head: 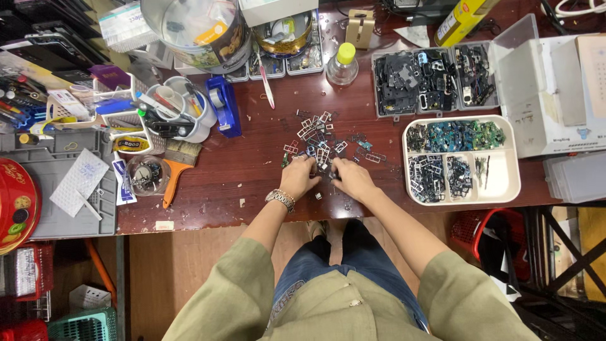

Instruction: The person sorts small electronic components, primarily rectangular circuit boards, by picking them up from a pile on the table and placing them into a compartmentalized white tray. The person handles the components one at a time, inspecting them before placing them into the tray.

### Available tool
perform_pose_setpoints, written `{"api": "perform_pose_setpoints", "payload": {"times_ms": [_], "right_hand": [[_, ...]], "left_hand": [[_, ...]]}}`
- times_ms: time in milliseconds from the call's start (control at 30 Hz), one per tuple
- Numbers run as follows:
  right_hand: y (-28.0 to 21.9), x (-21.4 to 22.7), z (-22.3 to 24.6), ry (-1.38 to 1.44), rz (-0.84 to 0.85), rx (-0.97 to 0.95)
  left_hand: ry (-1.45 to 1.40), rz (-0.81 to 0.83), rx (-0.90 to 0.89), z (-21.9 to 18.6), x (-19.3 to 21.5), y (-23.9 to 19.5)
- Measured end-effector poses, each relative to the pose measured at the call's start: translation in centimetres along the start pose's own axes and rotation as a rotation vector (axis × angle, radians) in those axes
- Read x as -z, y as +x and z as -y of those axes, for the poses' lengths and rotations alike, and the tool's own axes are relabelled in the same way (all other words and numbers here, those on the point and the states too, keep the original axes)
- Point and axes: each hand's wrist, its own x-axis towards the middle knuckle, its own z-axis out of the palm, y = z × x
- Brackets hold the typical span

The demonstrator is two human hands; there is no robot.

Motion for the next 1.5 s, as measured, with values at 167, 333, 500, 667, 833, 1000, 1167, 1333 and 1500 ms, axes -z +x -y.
{"api": "perform_pose_setpoints", "payload": {"times_ms": [167,333,500,667,833,1000,1167,1333,1500], "right_hand": [[0.4,-0.8,-0.6,0.095,-0.031,-0.114],[0.8,-2.4,-2.2,0.198,-0.086,-0.183],[1.9,-4.4,-5.1,0.429,-0.138,-0.274],[1.4,-4.0,-6.9,1.129,-0.049,-0.353],[-0.1,-2.1,-7.0,1.16,-0.084,-0.364],[-2.6,-0.2,-9.2,1.002,-0.224,-0.345],[-5.7,1.6,-13.5,1.095,-0.292,-0.301],[-8.7,2.9,-17.2,1.061,-0.381,-0.4],[-10.4,4.6,-17.8,0.856,-0.537,-0.531]], "left_hand": [[0.032,0.21,-0.139,0.4,-0.4,-1.8],[0.001,0.156,-0.062,1.6,-2.8,-2.1],[-0.263,0.099,0.145,3.3,-5.7,-0.2],[-1.101,-0.07,0.432,2.4,-6.9,3.4],[-1.316,0.0,0.417,-1.3,-7.1,5.3],[-1.209,0.1,0.309,-5.1,-8.5,7.1],[-1.249,0.198,0.259,-9.2,-11.6,9.7],[-1.303,0.389,0.199,-11.4,-12.4,11.7],[-1.008,0.275,0.198,-9.7,-10.7,11.4]]}}
